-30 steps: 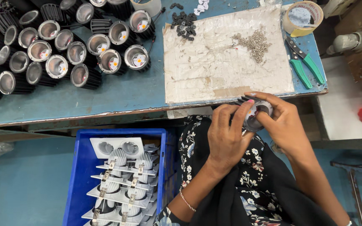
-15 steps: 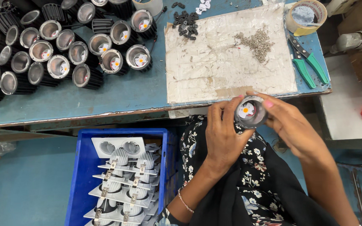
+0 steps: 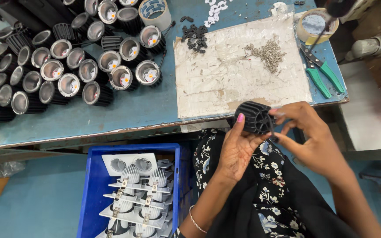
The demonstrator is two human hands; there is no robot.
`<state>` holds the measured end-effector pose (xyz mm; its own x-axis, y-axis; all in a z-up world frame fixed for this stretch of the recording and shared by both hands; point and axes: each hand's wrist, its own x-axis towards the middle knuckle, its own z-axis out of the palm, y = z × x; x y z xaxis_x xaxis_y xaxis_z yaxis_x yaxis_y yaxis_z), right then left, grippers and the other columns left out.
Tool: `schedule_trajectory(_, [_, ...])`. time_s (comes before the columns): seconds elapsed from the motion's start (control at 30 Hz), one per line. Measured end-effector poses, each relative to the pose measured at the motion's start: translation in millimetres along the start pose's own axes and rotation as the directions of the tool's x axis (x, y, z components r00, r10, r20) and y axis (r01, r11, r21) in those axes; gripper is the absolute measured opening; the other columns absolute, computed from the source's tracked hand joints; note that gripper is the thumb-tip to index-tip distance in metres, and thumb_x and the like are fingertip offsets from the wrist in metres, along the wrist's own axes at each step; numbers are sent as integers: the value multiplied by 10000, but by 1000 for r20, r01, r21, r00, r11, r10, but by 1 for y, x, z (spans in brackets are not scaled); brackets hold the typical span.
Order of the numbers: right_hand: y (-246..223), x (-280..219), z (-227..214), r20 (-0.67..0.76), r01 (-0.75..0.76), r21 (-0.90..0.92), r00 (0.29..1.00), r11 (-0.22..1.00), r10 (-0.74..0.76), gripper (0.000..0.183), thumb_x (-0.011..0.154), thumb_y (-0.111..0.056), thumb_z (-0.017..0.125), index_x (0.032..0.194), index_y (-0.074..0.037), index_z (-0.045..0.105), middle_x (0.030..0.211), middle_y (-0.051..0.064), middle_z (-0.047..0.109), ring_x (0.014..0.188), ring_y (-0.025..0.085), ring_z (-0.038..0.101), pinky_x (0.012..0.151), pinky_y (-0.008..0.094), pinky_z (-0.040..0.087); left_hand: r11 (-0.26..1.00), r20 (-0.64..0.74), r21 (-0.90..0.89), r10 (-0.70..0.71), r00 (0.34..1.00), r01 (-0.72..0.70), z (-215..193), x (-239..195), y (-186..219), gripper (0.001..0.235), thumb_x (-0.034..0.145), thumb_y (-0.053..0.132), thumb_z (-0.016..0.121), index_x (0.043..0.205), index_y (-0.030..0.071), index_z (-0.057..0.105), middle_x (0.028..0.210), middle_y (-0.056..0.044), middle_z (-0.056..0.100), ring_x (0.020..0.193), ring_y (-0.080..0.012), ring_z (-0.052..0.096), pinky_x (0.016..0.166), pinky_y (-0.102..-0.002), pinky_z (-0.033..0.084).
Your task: The person uses a power screwdriver and their hands to assemble LED light components on a workbench, attaching internal parts and housing.
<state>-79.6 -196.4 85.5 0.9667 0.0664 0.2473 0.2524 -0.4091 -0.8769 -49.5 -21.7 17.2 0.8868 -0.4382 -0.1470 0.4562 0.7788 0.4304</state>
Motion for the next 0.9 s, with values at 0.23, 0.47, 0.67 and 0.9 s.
schedule_trajectory(0.23, [-24,10,6,-99,146,-334,977,931,-189,262,827,-56,795,1083,-58,735,1099,82,715,973,174,680,871,298,533,996,4,-58,-65,998,65,-5,3,-12,465,1071,397,630,1242,-35,634,1170,-132,710,1111,-213,689,1024,-398,573])
schedule_trajectory(0.47, [-20,6,6,-85,218,-400,958,890,-273,199,864,-58,792,1049,-57,718,1111,49,738,1076,216,709,967,343,542,944,-21,-251,-228,973,216,-10,6,-13,547,1037,423,661,1319,-36,566,1263,-148,676,1140,-225,692,1007,-365,585])
schedule_trajectory(0.67, [-16,0,14,-21,306,-492,932,815,-363,298,779,-83,799,1064,-38,724,1229,104,695,1211,306,624,1039,418,504,913,-147,-254,-361,921,318,-20,13,-22,640,947,565,679,1297,47,541,1140,-213,666,1005,-283,704,933,-393,596])
schedule_trajectory(0.9, [2,6,7,-175,185,-367,949,912,-263,159,920,-36,782,1066,-17,722,1148,109,738,1075,217,709,931,311,536,955,-88,32,-290,953,294,-19,28,-22,856,969,727,534,1284,-67,586,1155,-229,675,1036,-306,720,931,-418,589])
